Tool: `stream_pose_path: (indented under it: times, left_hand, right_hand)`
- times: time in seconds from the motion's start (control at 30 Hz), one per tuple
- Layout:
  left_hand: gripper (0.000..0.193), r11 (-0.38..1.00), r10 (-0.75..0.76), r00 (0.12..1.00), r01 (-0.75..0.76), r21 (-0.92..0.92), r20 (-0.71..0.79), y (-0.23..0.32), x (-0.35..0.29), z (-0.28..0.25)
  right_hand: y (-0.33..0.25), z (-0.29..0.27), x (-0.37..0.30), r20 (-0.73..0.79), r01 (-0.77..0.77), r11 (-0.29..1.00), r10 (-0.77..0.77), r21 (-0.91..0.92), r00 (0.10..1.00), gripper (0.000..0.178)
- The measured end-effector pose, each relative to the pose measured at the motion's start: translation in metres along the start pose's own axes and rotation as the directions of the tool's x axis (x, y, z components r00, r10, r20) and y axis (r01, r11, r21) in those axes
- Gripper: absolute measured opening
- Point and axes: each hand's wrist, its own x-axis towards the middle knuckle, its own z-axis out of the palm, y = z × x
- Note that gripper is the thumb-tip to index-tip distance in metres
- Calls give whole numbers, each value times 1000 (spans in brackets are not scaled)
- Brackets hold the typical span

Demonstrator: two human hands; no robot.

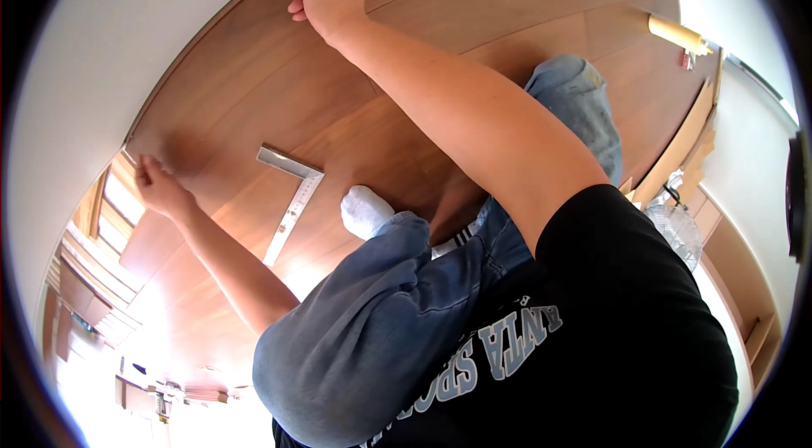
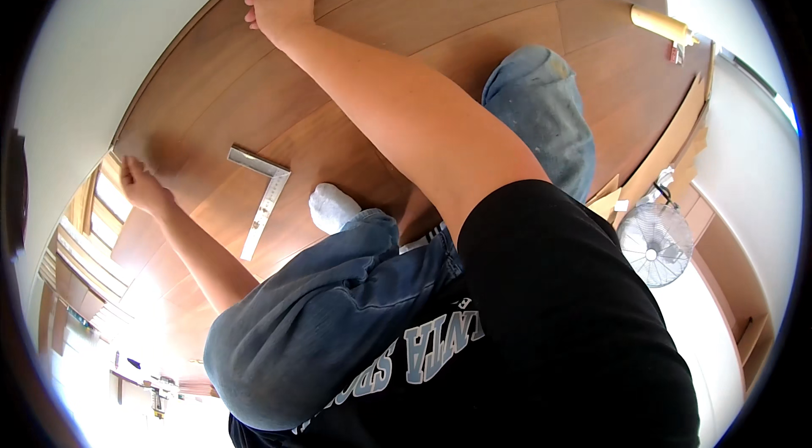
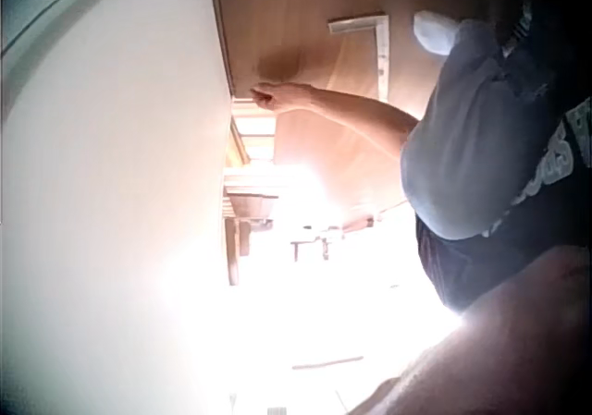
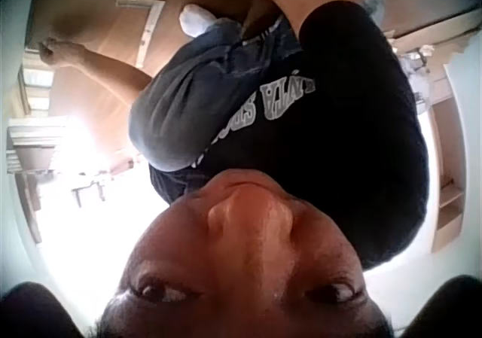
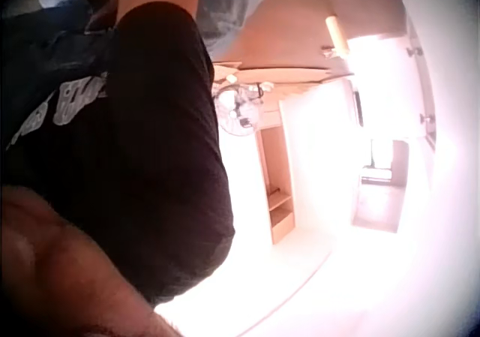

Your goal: The person cuts a wooden strip using a table saw, carries it into another room, and presses the wooden strip into position beneath the cabinet edge by hand.

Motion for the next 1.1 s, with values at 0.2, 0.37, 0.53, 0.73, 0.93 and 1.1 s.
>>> stream_pose_path:
  times: [0.2,0.37,0.53,0.73,0.93,1.1]
  left_hand:
    - [33,967,66,918,-155,200,390,11,-181,-38]
    - [57,791,85,758,-446,419,647,41,-245,-95]
    - [40,765,110,717,-504,402,689,-2,-250,-122]
    - [31,701,131,746,-535,471,653,-38,-227,-155]
    - [26,629,-144,853,-312,712,501,-114,-237,-250]
    - [31,475,-186,850,-362,802,494,-65,-267,-271]
  right_hand:
    - [6,-8,-10,163,24,999,-28,23,986,43]
    - [20,-31,-58,217,-19,996,0,86,976,48]
    - [30,-123,-134,243,-23,998,35,-52,970,43]
    - [-10,-216,-172,190,147,948,-95,-282,977,28]
    - [-10,-221,-171,349,403,780,-252,-478,902,27]
    - [-28,-222,-189,416,456,635,-224,-624,881,31]
